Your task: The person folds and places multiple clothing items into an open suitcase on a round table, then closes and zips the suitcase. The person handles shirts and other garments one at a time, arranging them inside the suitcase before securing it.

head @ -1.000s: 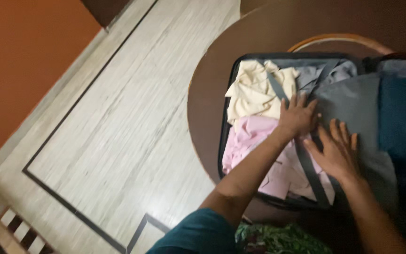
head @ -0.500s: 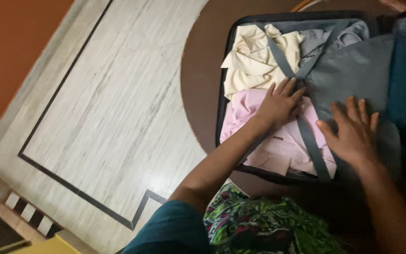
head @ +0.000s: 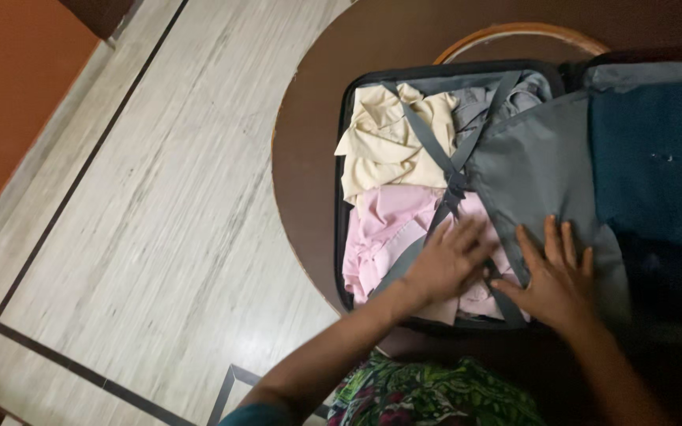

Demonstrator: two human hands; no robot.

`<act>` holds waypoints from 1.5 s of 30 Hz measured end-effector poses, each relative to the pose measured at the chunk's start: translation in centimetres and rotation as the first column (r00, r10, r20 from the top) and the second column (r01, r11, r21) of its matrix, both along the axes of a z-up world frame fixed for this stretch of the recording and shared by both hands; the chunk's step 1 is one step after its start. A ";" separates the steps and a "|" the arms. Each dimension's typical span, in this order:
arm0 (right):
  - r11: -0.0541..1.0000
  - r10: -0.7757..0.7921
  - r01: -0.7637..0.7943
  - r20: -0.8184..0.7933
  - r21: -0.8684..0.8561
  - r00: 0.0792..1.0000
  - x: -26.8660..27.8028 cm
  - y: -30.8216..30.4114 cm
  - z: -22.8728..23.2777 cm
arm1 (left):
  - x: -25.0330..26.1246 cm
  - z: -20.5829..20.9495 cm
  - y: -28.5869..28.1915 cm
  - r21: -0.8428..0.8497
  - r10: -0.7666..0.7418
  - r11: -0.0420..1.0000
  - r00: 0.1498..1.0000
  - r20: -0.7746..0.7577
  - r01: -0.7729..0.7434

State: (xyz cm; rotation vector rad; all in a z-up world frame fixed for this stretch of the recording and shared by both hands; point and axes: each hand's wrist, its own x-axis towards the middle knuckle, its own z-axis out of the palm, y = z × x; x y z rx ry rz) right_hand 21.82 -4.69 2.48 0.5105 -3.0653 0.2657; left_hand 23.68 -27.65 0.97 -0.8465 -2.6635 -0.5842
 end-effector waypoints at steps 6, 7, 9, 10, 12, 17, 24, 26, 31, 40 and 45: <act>0.985 -0.075 0.061 0.079 0.164 0.994 1.9 1.3 -1.3 | 4.2 1.1 -0.4 -0.172 -0.077 0.981 0.995 0.065 0.087; 0.978 -0.091 0.070 0.103 0.197 0.990 2.2 1.6 -1.5 | 4.9 1.4 -0.8 -0.196 -0.099 0.974 0.992 0.074 0.112; 0.984 -0.106 0.089 0.100 0.157 0.989 2.9 2.2 -1.9 | 6.0 1.8 -1.7 -0.241 -0.139 0.958 0.986 0.095 0.158; 0.986 -0.112 0.098 0.099 0.137 0.989 3.2 2.5 -2.2 | 6.4 1.9 -2.4 -0.286 -0.148 0.944 0.986 0.082 0.166; 0.987 -0.098 0.091 0.048 0.131 0.994 3.8 3.3 -2.5 | 7.4 2.1 -3.6 -0.376 -0.169 0.909 0.984 0.058 0.179; 1.000 -0.021 0.018 -0.137 -0.021 0.990 4.9 4.6 -3.2 | 7.9 2.0 -4.5 -0.385 -0.164 0.909 0.986 0.029 0.163; 1.000 -0.031 0.031 -0.217 -0.003 0.976 4.3 4.6 -1.4 | 2.1 2.4 -2.2 -0.092 -0.092 0.991 0.994 0.052 0.096; 0.999 -0.051 0.053 -0.209 0.005 0.977 3.9 4.5 -0.9 | 0.6 2.8 -1.0 -0.074 -0.027 0.997 1.000 0.001 0.027; 0.995 -0.036 0.019 -0.172 -0.099 0.984 2.4 5.4 0.0 | -0.8 3.7 2.4 -0.075 0.060 0.995 0.998 -0.037 -0.063; 0.929 -0.066 0.033 -0.077 -0.368 0.995 0.1 11.5 0.1 | -0.6 3.5 8.3 -0.080 0.158 0.984 0.987 -0.020 -0.159; 0.841 -0.169 0.273 0.251 -0.467 0.953 -2.3 16.6 -1.0 | -0.7 2.9 11.7 -0.004 0.221 0.975 0.975 -0.023 -0.221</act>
